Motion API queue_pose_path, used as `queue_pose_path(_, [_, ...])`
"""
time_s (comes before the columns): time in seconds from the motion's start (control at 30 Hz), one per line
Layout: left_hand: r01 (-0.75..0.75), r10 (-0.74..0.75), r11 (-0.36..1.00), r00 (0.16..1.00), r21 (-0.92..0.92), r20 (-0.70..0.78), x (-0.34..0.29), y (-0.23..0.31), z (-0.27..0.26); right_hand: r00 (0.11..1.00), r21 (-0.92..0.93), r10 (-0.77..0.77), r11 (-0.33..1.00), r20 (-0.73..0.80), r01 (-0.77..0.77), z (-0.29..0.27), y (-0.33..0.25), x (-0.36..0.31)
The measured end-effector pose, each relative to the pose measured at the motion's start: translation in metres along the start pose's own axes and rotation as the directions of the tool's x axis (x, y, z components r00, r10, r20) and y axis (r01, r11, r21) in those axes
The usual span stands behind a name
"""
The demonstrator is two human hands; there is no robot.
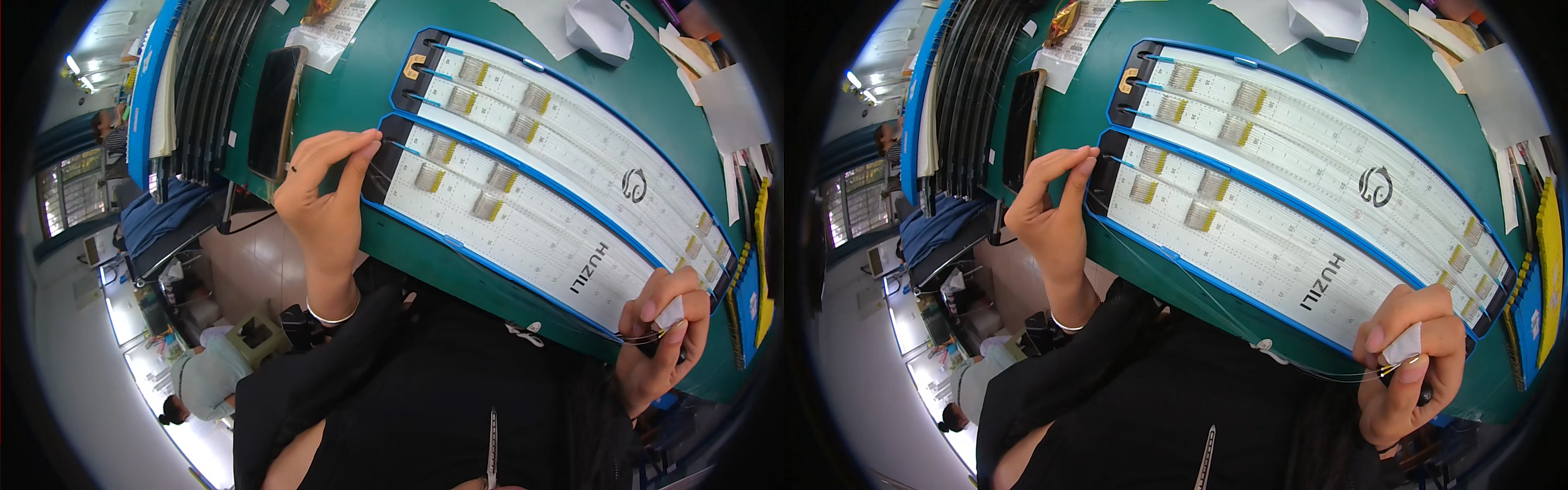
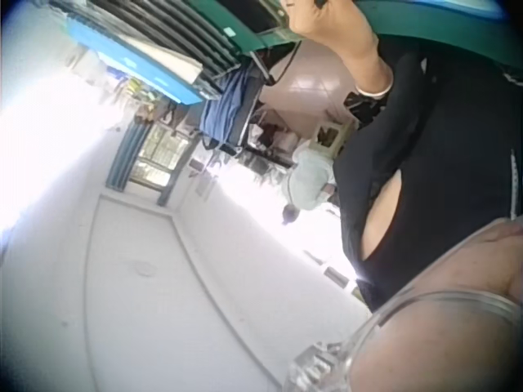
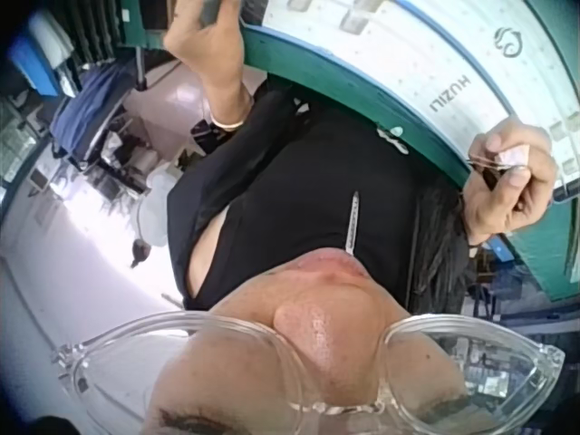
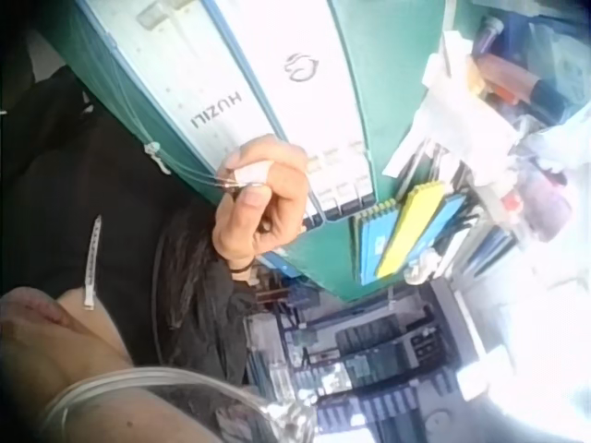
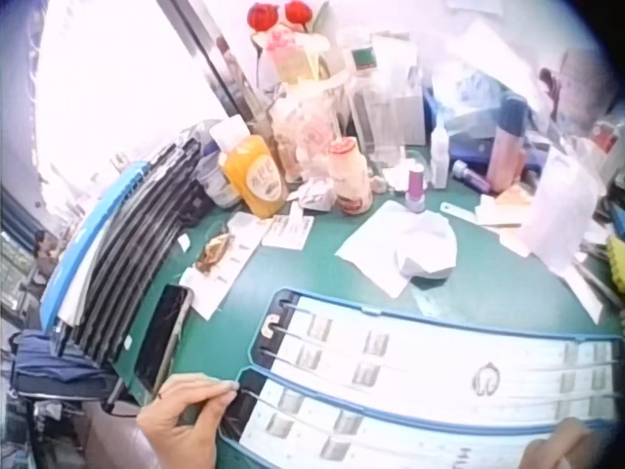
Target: Cutting the excess leads of electronic components mounted on a strip using side cutters.
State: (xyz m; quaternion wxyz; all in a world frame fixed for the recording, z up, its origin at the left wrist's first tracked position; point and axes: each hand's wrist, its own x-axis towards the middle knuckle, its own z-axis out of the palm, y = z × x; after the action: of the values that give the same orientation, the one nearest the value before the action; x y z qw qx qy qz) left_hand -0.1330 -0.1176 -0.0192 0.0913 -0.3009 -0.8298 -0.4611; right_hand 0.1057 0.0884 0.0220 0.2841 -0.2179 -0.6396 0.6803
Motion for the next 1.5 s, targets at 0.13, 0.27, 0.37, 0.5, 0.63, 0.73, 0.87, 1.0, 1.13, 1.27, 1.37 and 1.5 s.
queue_pose_path(0.13, [0.082,-0.088,0.992,0.995,-0.095,-0.056,0.0,0.003,0.004,1.0,0.023,0.004,1.0,0.011,-0.004,-0.002,0.0,0.0])
queue_pose_path(0.27, [-0.029,0.029,0.999,1.0,-0.013,-0.012,0.002,0.0,-0.001,1.0,0.026,-0.016,1.0,0.022,0.016,-0.003,0.001,-0.001])
queue_pose_path(0.37, [-0.135,0.129,0.988,0.988,0.078,0.083,0.001,-0.005,-0.005,1.0,0.032,-0.015,0.999,0.025,0.014,-0.003,0.0,-0.001])
queue_pose_path(0.5, [0.033,-0.034,0.996,0.999,-0.081,-0.006,-0.001,-0.001,0.004,0.999,0.034,-0.028,0.999,0.028,0.027,-0.004,0.001,-0.001])
queue_pose_path(0.63, [0.058,-0.059,0.997,0.998,-0.052,-0.023,-0.002,-0.001,0.002,0.999,0.021,-0.031,0.999,0.03,0.03,-0.005,0.002,-0.002])
queue_pose_path(0.73, [0.067,-0.071,0.996,0.995,-0.056,-0.076,-0.004,0.0,0.001,0.999,0.021,-0.033,0.999,0.015,0.032,-0.005,0.001,-0.002])
queue_pose_path(0.87, [0.026,-0.027,0.999,0.999,-0.034,-0.023,-0.005,-0.001,-0.004,0.999,0.039,-0.022,0.999,0.022,0.021,-0.005,-0.001,-0.001])
queue_pose_path(1.0, [0.018,-0.017,1.0,1.0,-0.017,0.01,-0.005,-0.002,-0.003,1.0,0.052,-0.022,0.998,0.022,0.02,-0.006,-0.001,0.0])
queue_pose_path(1.13, [0.028,-0.03,0.998,0.999,-0.063,-0.026,-0.006,-0.001,-0.002,1.0,0.051,-0.011,0.999,0.021,0.01,-0.006,-0.001,-0.002])
queue_pose_path(1.27, [0.032,-0.032,0.997,0.999,-0.07,0.001,-0.007,-0.001,-0.003,1.0,0.052,-0.013,0.999,0.017,0.012,-0.006,-0.001,-0.002])
queue_pose_path(1.37, [0.021,-0.021,0.996,1.0,-0.09,0.005,-0.008,-0.002,-0.002,1.0,0.057,-0.02,0.998,0.016,0.019,-0.005,0.0,-0.001])
queue_pose_path(1.5, [0.011,-0.01,0.993,1.0,-0.115,0.007,-0.008,-0.002,-0.001,1.0,0.068,-0.019,0.998,0.009,0.019,-0.005,-0.001,-0.002])
